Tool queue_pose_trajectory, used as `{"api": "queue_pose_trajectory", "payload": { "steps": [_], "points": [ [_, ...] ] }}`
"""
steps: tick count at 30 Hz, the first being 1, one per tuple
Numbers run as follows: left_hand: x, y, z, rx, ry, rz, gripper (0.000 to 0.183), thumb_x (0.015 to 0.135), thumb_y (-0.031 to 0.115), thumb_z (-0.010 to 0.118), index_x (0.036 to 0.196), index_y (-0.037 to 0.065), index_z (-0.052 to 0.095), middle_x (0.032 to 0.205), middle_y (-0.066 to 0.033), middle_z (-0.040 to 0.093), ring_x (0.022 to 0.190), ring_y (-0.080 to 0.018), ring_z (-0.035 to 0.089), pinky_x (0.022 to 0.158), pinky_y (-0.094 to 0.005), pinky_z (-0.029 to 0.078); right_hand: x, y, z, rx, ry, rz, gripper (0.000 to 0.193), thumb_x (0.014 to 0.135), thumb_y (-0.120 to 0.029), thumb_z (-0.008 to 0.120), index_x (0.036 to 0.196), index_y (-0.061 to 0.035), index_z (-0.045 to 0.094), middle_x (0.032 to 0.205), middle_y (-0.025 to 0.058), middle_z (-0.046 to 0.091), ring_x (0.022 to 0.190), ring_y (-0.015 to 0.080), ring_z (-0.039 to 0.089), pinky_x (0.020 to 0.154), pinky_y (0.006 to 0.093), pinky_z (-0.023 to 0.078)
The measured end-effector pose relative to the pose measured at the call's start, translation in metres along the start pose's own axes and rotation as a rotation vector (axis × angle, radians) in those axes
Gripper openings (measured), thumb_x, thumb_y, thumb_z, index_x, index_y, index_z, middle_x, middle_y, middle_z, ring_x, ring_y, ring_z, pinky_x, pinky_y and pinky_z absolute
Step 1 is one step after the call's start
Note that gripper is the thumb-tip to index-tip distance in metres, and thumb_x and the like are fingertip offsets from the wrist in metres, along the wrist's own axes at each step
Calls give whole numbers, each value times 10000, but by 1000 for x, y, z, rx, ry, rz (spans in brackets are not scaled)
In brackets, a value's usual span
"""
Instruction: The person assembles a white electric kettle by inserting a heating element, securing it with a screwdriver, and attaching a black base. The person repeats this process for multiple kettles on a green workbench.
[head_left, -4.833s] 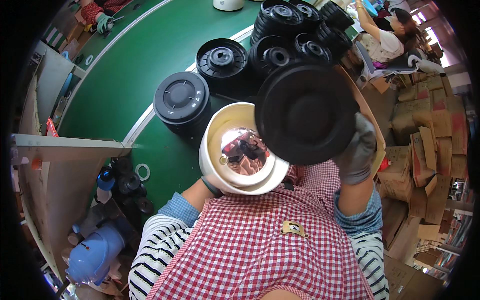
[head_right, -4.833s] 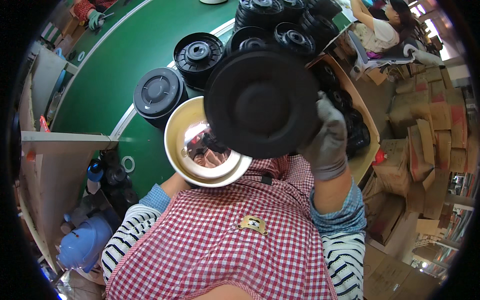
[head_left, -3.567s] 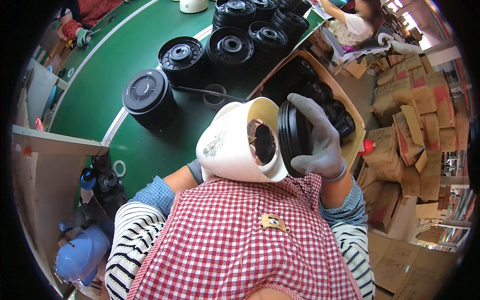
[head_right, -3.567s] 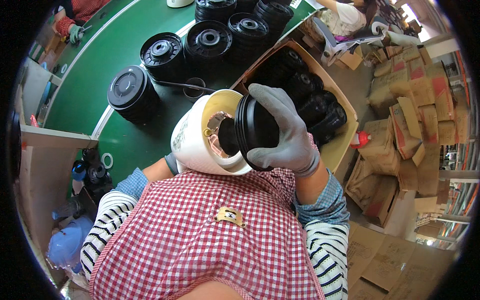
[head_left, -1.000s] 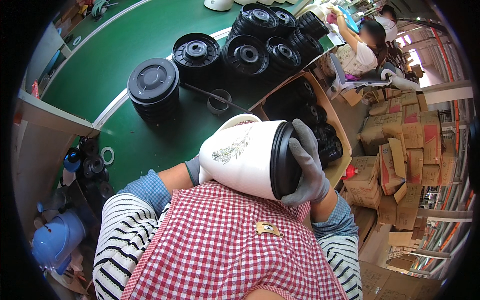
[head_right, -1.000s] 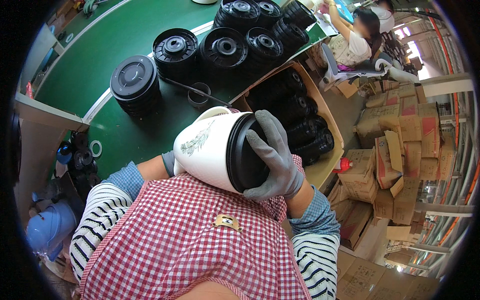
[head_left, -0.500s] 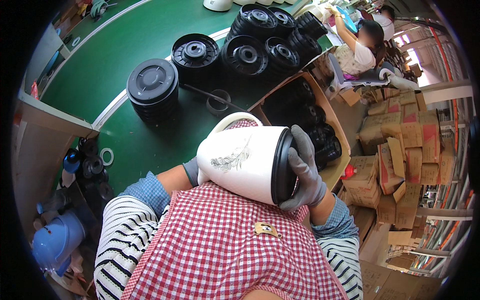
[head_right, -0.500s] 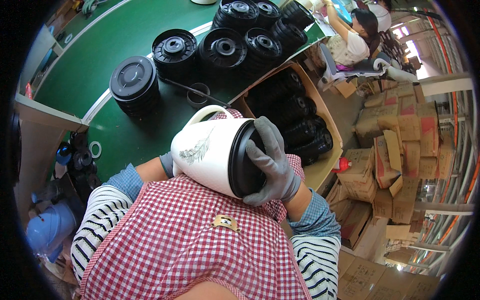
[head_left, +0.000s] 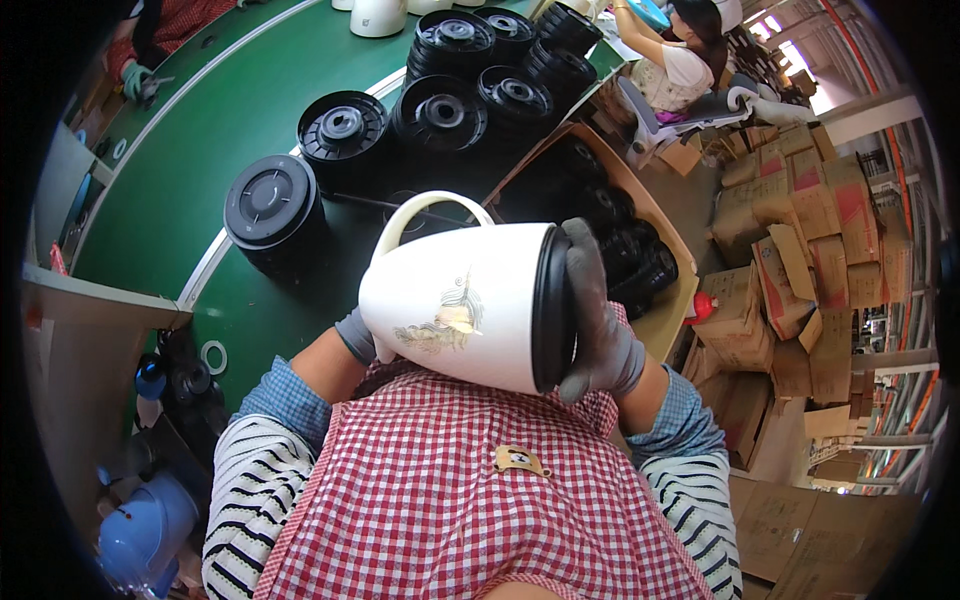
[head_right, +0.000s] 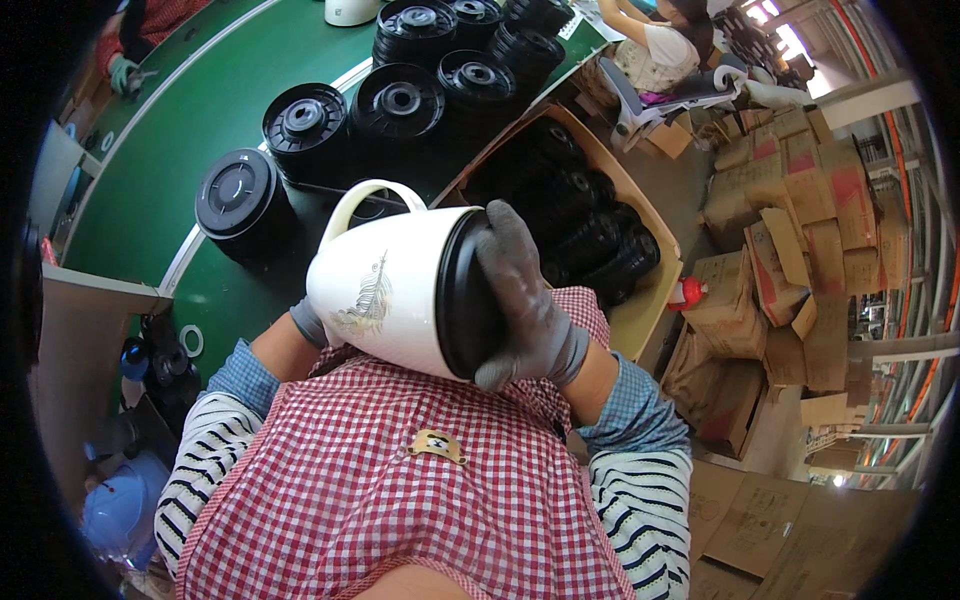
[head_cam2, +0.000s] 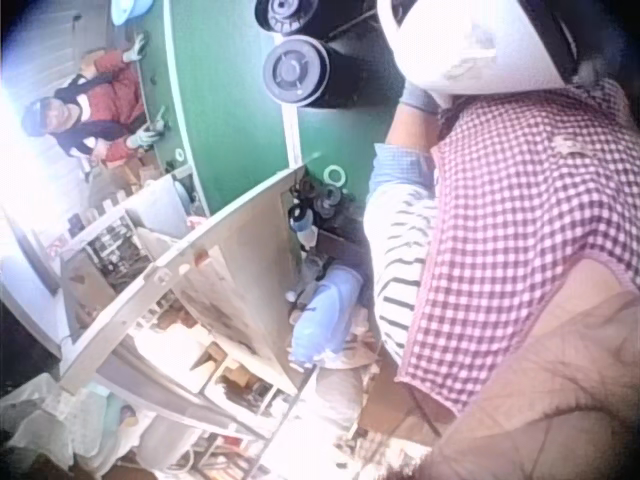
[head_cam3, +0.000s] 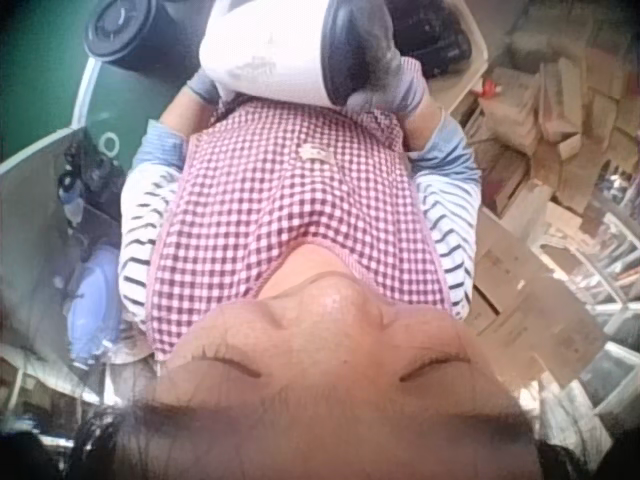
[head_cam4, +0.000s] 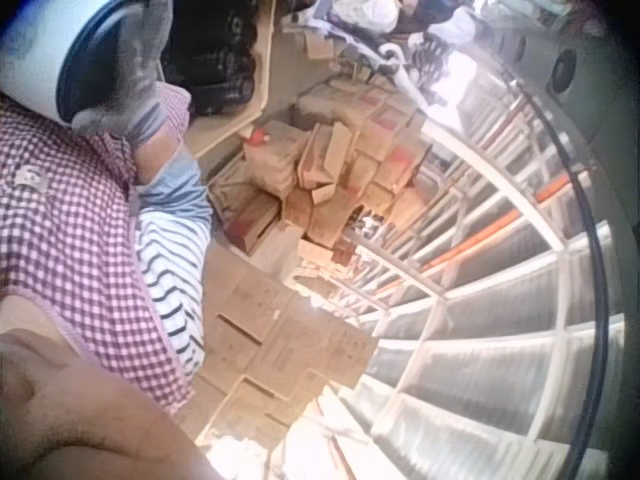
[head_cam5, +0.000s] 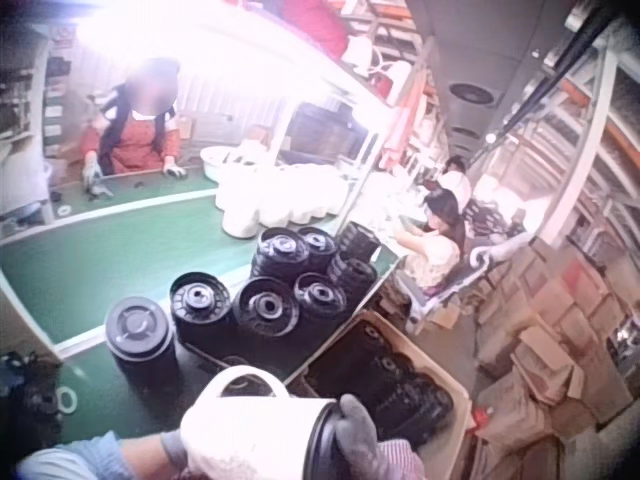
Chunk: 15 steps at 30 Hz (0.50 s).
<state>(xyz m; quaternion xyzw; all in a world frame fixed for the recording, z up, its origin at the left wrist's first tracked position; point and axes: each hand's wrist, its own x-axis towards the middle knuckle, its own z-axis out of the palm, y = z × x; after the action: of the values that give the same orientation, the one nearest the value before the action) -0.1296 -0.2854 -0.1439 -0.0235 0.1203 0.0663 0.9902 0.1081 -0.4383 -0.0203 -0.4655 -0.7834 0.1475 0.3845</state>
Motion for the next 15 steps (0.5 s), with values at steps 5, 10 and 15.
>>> {"api": "queue_pose_trajectory", "payload": {
  "steps": [5, 10, 15],
  "points": [
    [15, 0, -11, 125, -113, 202, 485, 1040, 313, 586, 1442, 45, 537, 1326, -167, 669, 1221, -277, 652, 911, -408, 608, 1, 3, 4, 81, 59, 156, 1133, 826, -796, 590, 1633, -115, 180, 1664, 260, 120, 1533, 415, 214, 1207, 562, 270],
    [27, 17, -16, 575, -207, 416, 495, 1034, 237, 588, 1484, 59, 486, 1413, -184, 599, 1262, -298, 621, 940, -416, 595, -21, 26, 18, 714, 233, 537, 1072, 891, -776, 518, 1642, -134, 102, 1634, 215, 236, 1486, 364, 353, 1182, 480, 378],
    [35, 3, -27, 469, -339, 304, 501, 1035, 250, 599, 1483, 54, 490, 1404, -171, 611, 1284, -267, 602, 1014, -419, 556, -20, 8, 0, 61, 80, 50, 1181, 787, -794, 650, 1630, -105, 191, 1663, 242, 159, 1549, 414, 156, 1241, 579, 153]
  ]
}}
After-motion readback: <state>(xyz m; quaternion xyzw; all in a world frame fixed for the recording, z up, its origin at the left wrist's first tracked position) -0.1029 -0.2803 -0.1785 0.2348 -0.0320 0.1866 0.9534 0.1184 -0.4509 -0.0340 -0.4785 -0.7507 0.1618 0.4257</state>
